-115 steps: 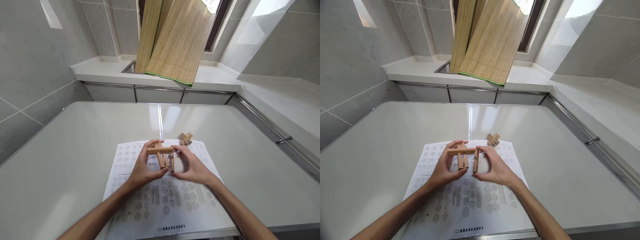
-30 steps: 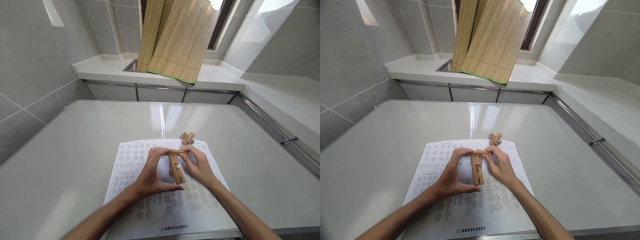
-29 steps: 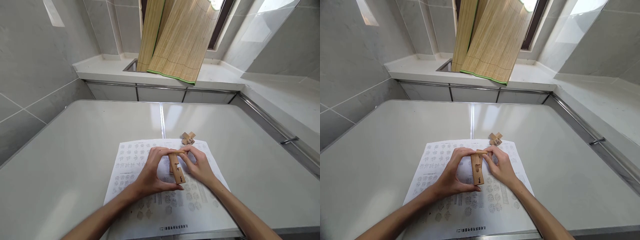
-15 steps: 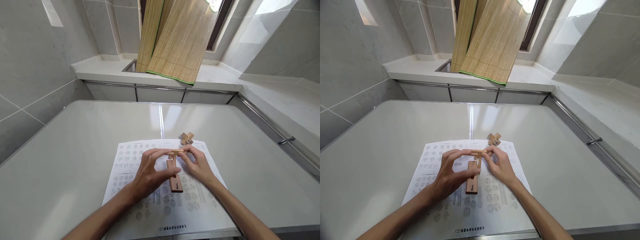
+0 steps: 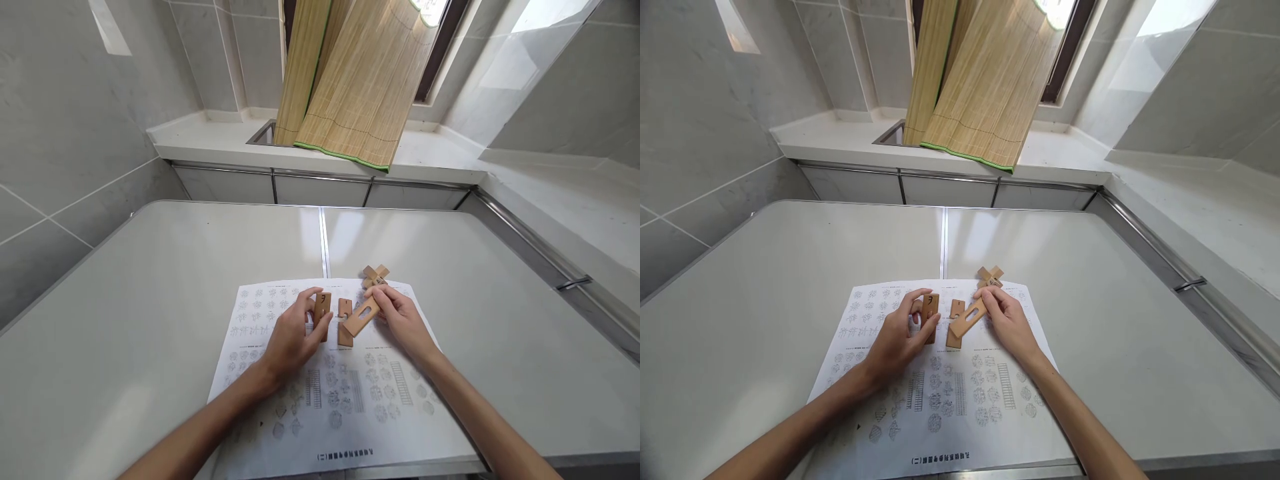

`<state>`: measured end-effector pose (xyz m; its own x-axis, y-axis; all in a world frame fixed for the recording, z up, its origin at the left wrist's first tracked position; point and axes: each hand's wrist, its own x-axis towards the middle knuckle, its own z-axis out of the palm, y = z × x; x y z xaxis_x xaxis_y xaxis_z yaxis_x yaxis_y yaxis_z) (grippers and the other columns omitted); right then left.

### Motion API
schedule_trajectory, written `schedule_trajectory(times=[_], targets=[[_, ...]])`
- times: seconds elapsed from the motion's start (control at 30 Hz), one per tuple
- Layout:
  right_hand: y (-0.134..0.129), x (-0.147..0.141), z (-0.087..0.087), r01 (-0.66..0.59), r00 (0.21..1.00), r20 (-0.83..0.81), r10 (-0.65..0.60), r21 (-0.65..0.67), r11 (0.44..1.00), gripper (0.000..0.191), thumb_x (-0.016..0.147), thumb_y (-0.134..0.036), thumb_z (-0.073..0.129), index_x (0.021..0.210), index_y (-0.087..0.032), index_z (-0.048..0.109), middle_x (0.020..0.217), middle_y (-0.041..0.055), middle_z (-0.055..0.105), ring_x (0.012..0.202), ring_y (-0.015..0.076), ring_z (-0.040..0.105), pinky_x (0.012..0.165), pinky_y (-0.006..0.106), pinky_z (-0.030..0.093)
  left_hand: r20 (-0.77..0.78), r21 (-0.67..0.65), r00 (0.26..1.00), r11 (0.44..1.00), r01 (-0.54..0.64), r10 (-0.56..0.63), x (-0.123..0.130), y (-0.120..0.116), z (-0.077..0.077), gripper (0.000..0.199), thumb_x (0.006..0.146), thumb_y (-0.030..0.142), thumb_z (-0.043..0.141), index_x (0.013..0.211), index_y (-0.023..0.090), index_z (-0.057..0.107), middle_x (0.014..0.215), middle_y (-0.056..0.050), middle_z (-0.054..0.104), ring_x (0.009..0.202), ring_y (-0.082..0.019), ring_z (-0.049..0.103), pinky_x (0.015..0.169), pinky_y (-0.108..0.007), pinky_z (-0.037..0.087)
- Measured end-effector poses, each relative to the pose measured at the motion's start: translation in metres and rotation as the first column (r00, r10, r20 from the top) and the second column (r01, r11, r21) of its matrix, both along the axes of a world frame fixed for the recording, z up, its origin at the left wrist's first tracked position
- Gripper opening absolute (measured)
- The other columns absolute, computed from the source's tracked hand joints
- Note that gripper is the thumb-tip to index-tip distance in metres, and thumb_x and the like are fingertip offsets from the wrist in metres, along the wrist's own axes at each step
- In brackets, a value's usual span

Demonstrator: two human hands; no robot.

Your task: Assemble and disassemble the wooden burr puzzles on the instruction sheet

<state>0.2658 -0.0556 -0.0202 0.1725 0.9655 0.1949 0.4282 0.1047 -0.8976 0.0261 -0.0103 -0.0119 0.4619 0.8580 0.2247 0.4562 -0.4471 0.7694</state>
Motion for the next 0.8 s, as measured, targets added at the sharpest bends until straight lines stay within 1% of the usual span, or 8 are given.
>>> schedule_trajectory(times=[0.1,0.17,0.27,0.43,0.5,0.63,0.73,0.8], targets=[[-0.001,-0.003,0.003,-0.035,0.999,-0.026,0.031,-0.176,0.984,0.048,0.107,-0.059,0.044,0.091,-0.022,0.071,0.074,0.0002,0.059,0.069,0.0186,0.052,0.066,0.029,0.044,-0.068,-0.011,0.997,1.0,-0.02,0.019,0.0,0.002,-0.001,0.043,0.104,0.042,0.055,0.142,0.022,0.048,0.072,0.006,0.054,0.064,-0.017,0.058,0.065,-0.03,0.049],[-0.001,-0.005,0.006,-0.076,0.997,0.016,0.081,-0.216,0.973,0.052,0.106,-0.06,0.044,0.088,-0.022,0.073,0.072,0.0001,0.06,0.067,0.0188,0.051,0.065,0.03,0.042,-0.096,0.01,0.995,1.0,-0.029,0.03,-0.001,0.003,-0.001,0.042,0.103,0.04,0.055,0.14,0.02,0.049,0.071,0.006,0.053,0.065,-0.018,0.058,0.067,-0.032,0.051],[-0.001,-0.007,0.007,-0.113,0.985,0.11,0.135,-0.187,0.976,0.051,0.107,-0.058,0.044,0.087,-0.022,0.075,0.071,0.0002,0.063,0.065,0.0193,0.053,0.065,0.031,0.042,-0.131,0.058,0.99,0.998,-0.04,0.047,-0.002,0.006,-0.004,0.04,0.101,0.037,0.057,0.136,0.019,0.053,0.076,0.002,0.06,0.074,-0.021,0.062,0.074,-0.036,0.053],[0.0,-0.006,0.002,-0.094,0.962,0.246,0.121,-0.117,0.989,0.04,0.109,-0.047,0.046,0.09,-0.023,0.072,0.084,0.0018,0.073,0.077,0.021,0.064,0.073,0.033,0.046,-0.177,0.15,0.982,0.988,-0.035,0.061,-0.005,0.014,-0.009,0.037,0.098,0.033,0.06,0.132,0.019,0.056,0.095,-0.006,0.068,0.09,-0.026,0.066,0.083,-0.042,0.056],[0.0,-0.006,0.0,-0.077,0.948,0.3,0.106,-0.106,0.991,0.034,0.108,-0.046,0.049,0.094,-0.024,0.072,0.085,0.0021,0.073,0.076,0.0213,0.064,0.072,0.033,0.046,-0.181,0.167,0.982,0.986,-0.025,0.056,-0.006,0.017,-0.011,0.037,0.098,0.031,0.06,0.131,0.019,0.055,0.098,-0.006,0.069,0.093,-0.026,0.066,0.085,-0.044,0.056],[-0.001,-0.006,-0.004,-0.052,0.924,0.374,0.085,-0.096,0.994,0.029,0.107,-0.045,0.052,0.1,-0.026,0.072,0.075,0.0007,0.068,0.064,0.0203,0.058,0.065,0.033,0.045,-0.183,0.203,0.982,0.979,-0.015,0.053,-0.007,0.019,-0.015,0.037,0.097,0.028,0.061,0.132,0.019,0.053,0.102,-0.006,0.07,0.097,-0.027,0.066,0.089,-0.046,0.056],[0.0,-0.006,-0.007,-0.027,0.914,0.402,0.051,-0.064,0.998,0.027,0.107,-0.041,0.051,0.096,-0.025,0.07,0.083,0.0021,0.071,0.068,0.0204,0.062,0.067,0.033,0.046,-0.193,0.222,0.98,0.975,-0.009,0.053,-0.006,0.018,-0.015,0.038,0.097,0.029,0.062,0.133,0.019,0.052,0.102,-0.006,0.069,0.097,-0.027,0.066,0.088,-0.045,0.055],[0.0,-0.006,-0.008,-0.01,0.907,0.419,0.024,-0.037,0.999,0.026,0.107,-0.039,0.051,0.095,-0.025,0.069,0.088,0.0031,0.073,0.071,0.0204,0.064,0.068,0.033,0.048,-0.199,0.234,0.979,0.972,0.005,0.043,-0.006,0.017,-0.014,0.04,0.097,0.03,0.062,0.134,0.019,0.05,0.1,-0.006,0.069,0.092,-0.026,0.066,0.086,-0.044,0.055]])
